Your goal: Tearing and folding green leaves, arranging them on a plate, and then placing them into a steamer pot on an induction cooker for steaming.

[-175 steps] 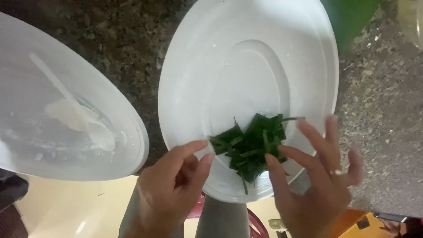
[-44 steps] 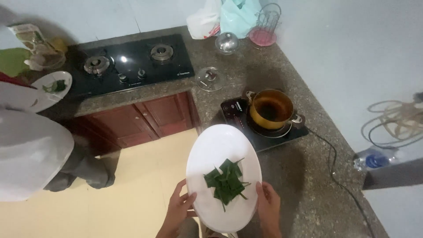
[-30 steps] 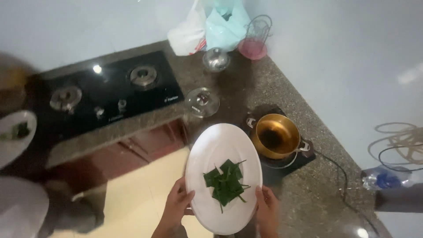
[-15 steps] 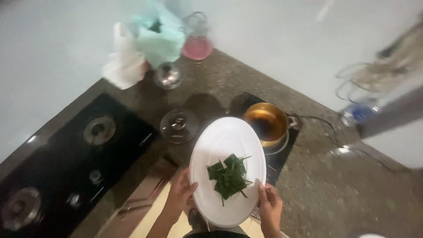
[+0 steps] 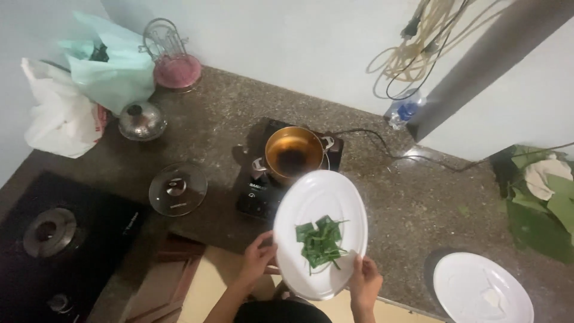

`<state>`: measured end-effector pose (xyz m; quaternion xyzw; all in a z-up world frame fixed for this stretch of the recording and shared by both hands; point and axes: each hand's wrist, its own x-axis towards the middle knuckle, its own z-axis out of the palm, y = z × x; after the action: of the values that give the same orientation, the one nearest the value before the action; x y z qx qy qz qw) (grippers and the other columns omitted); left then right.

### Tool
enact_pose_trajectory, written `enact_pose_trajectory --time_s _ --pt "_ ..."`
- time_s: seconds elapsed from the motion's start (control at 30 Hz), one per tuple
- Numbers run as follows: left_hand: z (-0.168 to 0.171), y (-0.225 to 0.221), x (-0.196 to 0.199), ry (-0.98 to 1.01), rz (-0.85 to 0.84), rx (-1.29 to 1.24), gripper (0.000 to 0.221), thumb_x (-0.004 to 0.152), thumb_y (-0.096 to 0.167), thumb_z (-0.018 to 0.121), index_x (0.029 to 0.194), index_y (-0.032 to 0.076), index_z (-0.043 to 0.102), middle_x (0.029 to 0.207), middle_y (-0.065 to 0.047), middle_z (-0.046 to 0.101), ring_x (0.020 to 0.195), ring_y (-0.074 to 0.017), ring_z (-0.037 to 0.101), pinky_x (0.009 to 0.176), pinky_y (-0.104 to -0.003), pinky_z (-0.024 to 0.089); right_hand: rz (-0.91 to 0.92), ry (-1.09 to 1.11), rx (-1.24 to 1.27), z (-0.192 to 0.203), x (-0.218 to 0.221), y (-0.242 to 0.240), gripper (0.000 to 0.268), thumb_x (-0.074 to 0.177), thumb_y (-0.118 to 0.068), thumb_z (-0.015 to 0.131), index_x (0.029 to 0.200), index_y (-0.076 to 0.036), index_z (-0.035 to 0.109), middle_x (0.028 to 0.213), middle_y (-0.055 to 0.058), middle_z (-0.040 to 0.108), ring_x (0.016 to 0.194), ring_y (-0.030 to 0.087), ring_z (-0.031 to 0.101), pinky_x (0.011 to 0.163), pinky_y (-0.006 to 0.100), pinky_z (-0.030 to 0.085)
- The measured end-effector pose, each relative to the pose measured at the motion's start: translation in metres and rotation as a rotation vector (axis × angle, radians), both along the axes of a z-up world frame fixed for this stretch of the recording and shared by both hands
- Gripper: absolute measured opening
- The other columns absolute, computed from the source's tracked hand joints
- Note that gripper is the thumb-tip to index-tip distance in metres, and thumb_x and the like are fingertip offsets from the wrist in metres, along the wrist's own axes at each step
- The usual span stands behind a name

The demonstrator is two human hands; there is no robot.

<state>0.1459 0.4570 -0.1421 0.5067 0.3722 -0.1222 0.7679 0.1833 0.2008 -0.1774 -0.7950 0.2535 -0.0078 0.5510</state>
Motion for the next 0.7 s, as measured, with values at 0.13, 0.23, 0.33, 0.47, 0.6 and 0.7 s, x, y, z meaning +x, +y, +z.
enact_pose_trajectory --time_s 0.13,0.23,0.33,0.47,0.6,0.7 --pt "0.013 -0.012 0.014 0.030 -0.070 0.056 0.045 0.084 0.017 0.061 0.128 0.017 0.054 0.098 -0.017 0.072 0.069 -0.0282 0.071 0.053 -0.037 0.060 -0.077 0.016 -0.118 -0.047 0.022 -0.058 0.028 0.089 -0.026 0.058 0.090 0.000 0.066 0.077 0.015 0.067 0.066 0.019 0.057 0.060 0.034 0.044" --pt "-0.002 -0.014 0.018 0.016 -0.043 -0.021 0.050 0.083 0.017 0.060 0.132 0.011 0.049 0.099 -0.021 0.071 0.066 -0.0281 0.070 0.049 -0.032 0.057 -0.026 0.089 -0.408 -0.084 0.046 -0.098 0.041 0.089 -0.042 0.051 0.092 -0.004 0.066 0.076 0.014 0.068 0.069 0.029 0.063 0.064 0.039 0.044" --pt "-0.002 -0.013 0.016 0.076 -0.125 0.040 0.051 0.081 0.020 0.063 0.130 0.013 0.050 0.099 -0.018 0.072 0.068 -0.0229 0.069 0.052 -0.029 0.056 -0.015 0.080 -0.348 -0.119 0.059 -0.123 0.034 0.090 -0.034 0.056 0.081 -0.002 0.064 0.071 0.015 0.066 0.063 0.026 0.057 0.059 0.039 0.041" --pt "-0.008 -0.004 0.020 0.183 -0.229 0.030 0.043 0.080 0.017 0.067 0.122 0.010 0.058 0.099 -0.018 0.072 0.067 -0.0208 0.067 0.053 -0.028 0.056 -0.112 0.197 -0.459 -0.199 0.074 -0.172 0.033 0.090 -0.034 0.059 0.099 -0.003 0.068 0.085 0.020 0.068 0.079 0.036 0.064 0.068 0.047 0.048" --pt "-0.023 0.015 0.030 0.185 -0.342 0.077 0.037 0.084 0.019 0.064 0.119 0.011 0.060 0.101 -0.013 0.073 0.069 -0.0189 0.069 0.053 -0.026 0.057 -0.194 0.331 -0.480 -0.219 0.083 -0.186 0.035 0.092 -0.033 0.059 0.107 -0.002 0.068 0.097 0.023 0.067 0.088 0.042 0.062 0.076 0.051 0.048" --pt "-0.016 0.037 0.041 0.193 -0.371 0.054 0.037 0.084 0.019 0.064 0.119 0.010 0.059 0.100 -0.013 0.072 0.071 -0.0191 0.066 0.054 -0.028 0.056 -0.096 0.465 -0.675 -0.256 0.087 -0.203 0.031 0.097 -0.033 0.052 0.105 -0.007 0.068 0.093 0.019 0.069 0.083 0.038 0.066 0.071 0.047 0.053"
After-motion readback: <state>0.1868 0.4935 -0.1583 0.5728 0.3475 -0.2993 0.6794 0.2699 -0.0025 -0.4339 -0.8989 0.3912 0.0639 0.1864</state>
